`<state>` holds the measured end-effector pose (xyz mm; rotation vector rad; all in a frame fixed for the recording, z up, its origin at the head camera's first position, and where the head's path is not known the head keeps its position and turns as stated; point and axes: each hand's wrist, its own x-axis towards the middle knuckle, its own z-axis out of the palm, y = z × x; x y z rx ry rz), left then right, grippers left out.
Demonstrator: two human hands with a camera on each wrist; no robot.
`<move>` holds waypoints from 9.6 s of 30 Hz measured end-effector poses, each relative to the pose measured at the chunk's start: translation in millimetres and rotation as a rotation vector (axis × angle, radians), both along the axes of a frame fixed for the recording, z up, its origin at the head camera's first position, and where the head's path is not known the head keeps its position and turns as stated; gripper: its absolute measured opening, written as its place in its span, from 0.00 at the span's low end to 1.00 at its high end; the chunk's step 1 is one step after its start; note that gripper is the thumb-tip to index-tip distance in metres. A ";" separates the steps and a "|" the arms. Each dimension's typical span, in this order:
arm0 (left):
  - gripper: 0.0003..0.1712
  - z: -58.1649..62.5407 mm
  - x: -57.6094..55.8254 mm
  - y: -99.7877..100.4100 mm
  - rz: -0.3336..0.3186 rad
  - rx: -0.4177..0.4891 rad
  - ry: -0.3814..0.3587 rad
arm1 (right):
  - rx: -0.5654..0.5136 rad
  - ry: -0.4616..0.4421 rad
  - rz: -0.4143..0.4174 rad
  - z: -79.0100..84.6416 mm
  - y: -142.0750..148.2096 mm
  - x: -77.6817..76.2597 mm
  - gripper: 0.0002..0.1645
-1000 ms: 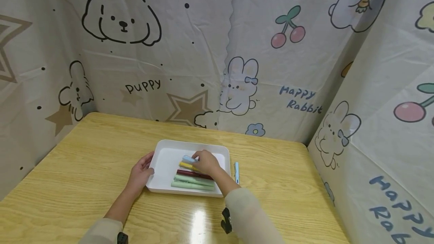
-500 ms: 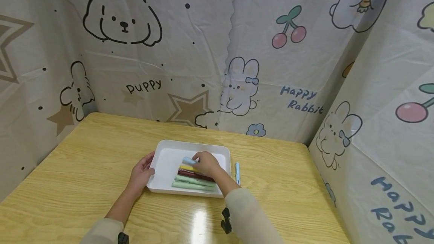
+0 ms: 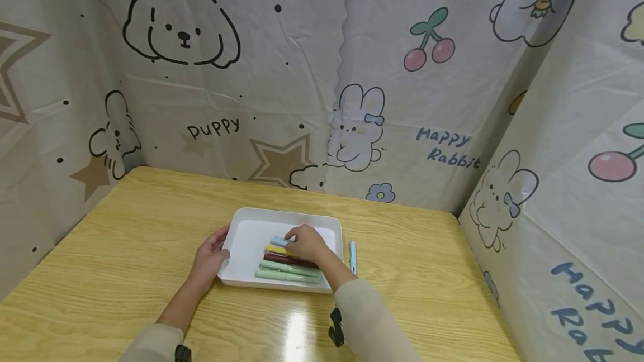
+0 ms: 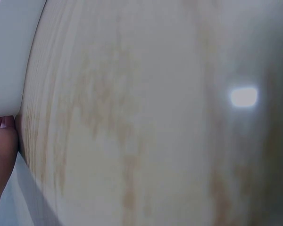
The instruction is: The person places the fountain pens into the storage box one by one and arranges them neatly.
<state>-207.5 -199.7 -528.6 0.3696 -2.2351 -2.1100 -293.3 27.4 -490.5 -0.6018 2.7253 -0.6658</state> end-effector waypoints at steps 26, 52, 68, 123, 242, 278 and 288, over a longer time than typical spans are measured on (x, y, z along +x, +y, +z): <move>0.40 0.9 1.2 2.6 0.010 -0.015 0.013 | -0.064 0.024 0.002 18.7 11.4 4.1 0.14; 0.40 1.1 0.5 1.1 -0.008 -0.005 0.003 | -0.125 0.120 -0.001 50.0 54.9 9.8 0.20; 0.41 -3.7 -1.2 -0.3 -0.009 -0.008 0.020 | -0.163 0.118 -0.117 55.0 88.7 12.6 0.18; 0.41 -0.7 0.1 0.0 -0.003 0.006 0.017 | -0.182 0.042 -0.456 -12.6 136.9 31.7 0.25; 0.41 0.7 0.7 0.3 -0.011 0.021 0.012 | -0.035 0.126 -0.167 52.5 96.0 3.6 0.15; 0.40 -1.9 -1.5 -1.4 -0.003 0.030 0.015 | -0.012 0.103 -0.058 45.9 56.5 -2.6 0.15; 0.40 -5.2 1.1 1.3 0.017 0.017 0.081 | -0.011 0.088 -0.051 45.2 48.2 0.3 0.15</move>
